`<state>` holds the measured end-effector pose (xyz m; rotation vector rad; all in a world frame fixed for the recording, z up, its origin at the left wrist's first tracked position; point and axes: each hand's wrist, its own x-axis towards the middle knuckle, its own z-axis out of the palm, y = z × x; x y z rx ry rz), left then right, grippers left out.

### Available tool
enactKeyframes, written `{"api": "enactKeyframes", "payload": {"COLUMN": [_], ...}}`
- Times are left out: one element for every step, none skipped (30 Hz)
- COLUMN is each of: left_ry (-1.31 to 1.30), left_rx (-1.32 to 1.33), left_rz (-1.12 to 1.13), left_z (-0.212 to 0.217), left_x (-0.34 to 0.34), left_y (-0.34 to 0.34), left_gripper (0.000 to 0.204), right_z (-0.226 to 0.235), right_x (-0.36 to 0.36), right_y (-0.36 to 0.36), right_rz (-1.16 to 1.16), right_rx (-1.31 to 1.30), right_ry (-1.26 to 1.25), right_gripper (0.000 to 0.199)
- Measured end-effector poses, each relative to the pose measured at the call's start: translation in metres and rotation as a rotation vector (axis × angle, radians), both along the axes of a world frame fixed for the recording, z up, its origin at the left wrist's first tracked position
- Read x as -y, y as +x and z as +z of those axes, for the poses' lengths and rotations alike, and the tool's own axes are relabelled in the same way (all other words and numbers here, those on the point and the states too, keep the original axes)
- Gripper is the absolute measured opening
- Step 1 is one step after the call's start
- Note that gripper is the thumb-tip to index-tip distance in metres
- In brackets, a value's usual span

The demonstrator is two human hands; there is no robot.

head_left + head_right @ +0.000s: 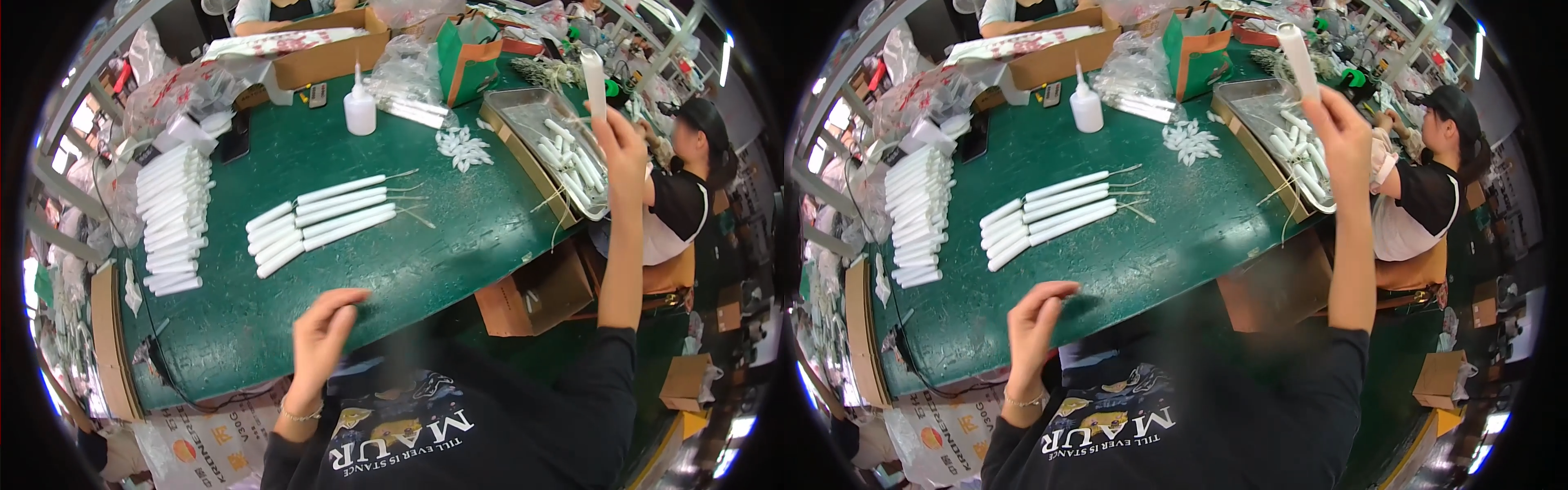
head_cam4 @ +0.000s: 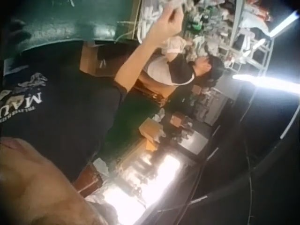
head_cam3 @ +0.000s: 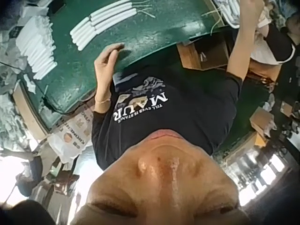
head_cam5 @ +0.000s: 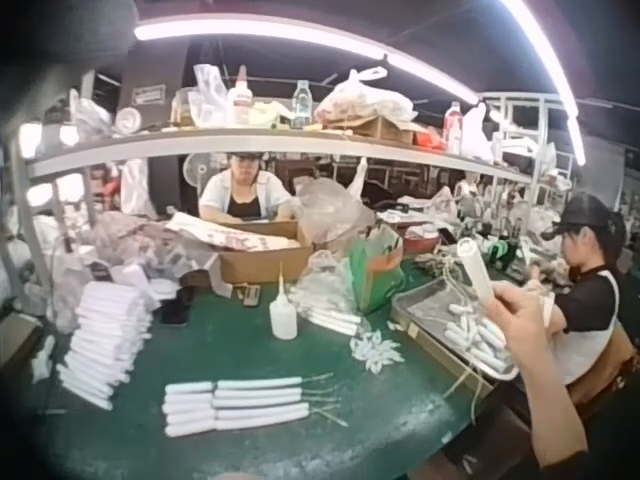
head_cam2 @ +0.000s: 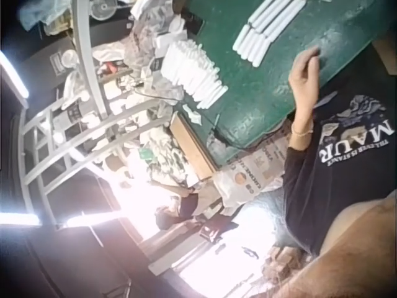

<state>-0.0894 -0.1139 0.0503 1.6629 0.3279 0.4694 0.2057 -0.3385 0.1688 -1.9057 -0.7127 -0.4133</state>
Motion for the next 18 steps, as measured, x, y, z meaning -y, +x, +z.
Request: {"api": "enactKeyframes", "payload": {"left_ry": [-0.051,-0.052,-0.11,-0.212,-0.314,-0.321,-0.615,-0.906,-0.91,-0.905,-0.897,-0.896,-0.862,-0.829,-0.828,-0.695,-0.56,-0.56], "left_rx": [-0.017,0.025,0.049,0.073,0.1,0.09,0.11,0.135,0.131,0.169,0.207,0.207,0.167,0.128,0.129,0.151,0.172,0.172], "left_rz": [-0.149,-0.296,-0.422,-0.449,-0.468,-0.433,-0.46,-0.484,-0.457,-0.403,-0.35,-0.328,-0.305,-0.284,-0.273,-0.18,-0.088,-0.084], "left_z": [0.006,0.008,0.015,0.019,0.02,0.018,0.015,0.012,0.01,0.007,0.004,-0.001,-0.005,-0.007,-0.008,-0.009,-0.009,-0.012], "left_x": [0.007,0.014,0.023,0.033,0.041,0.042,0.042,0.041,0.038,0.034,0.03,0.027,0.025,0.022,0.022,0.025,0.026,0.027], "left_y": [0.012,0.022,0.029,0.036,0.041,0.047,0.051,0.052,0.05,0.048,0.044,0.039,0.036,0.033,0.031,0.029,0.027,0.024], "left_gripper": [0.018,0.019,0.024,0.028,0.033,0.033,0.036,0.039,0.039,0.039,0.039,0.039,0.037,0.035,0.035,0.032,0.028,0.028], "right_z": [-0.01,-0.021,-0.03,-0.04,-0.05,-0.061,-0.071,-0.081,-0.093,-0.105,-0.114,-0.121,-0.124,-0.13,-0.136,-0.141,-0.145,-0.149], "right_x": [-0.009,-0.018,-0.023,-0.03,-0.041,-0.052,-0.059,-0.063,-0.062,-0.066,-0.069,-0.072,-0.073,-0.074,-0.076,-0.076,-0.079,-0.079], "right_y": [-0.023,-0.044,-0.064,-0.085,-0.105,-0.119,-0.13,-0.137,-0.138,-0.141,-0.146,-0.151,-0.159,-0.165,-0.17,-0.175,-0.179,-0.18], "right_rz": [0.083,0.179,0.269,0.361,0.473,0.584,0.636,0.683,0.718,0.737,0.755,0.772,0.781,0.791,0.784,0.767,0.777,0.78], "right_rx": [-0.056,-0.121,-0.195,-0.271,-0.335,-0.397,-0.426,-0.455,-0.478,-0.495,-0.497,-0.497,-0.587,-0.593,-0.742,-0.891,-0.947,-0.949], "right_ry": [0.074,0.153,0.128,0.1,0.14,0.179,0.219,0.264,0.25,0.249,0.28,0.311,0.329,0.327,0.386,0.445,0.492,0.49], "right_gripper": [0.024,0.024,0.024,0.025,0.026,0.029,0.032,0.035,0.038,0.038,0.037,0.036,0.036,0.036,0.036,0.036,0.033,0.033]}}
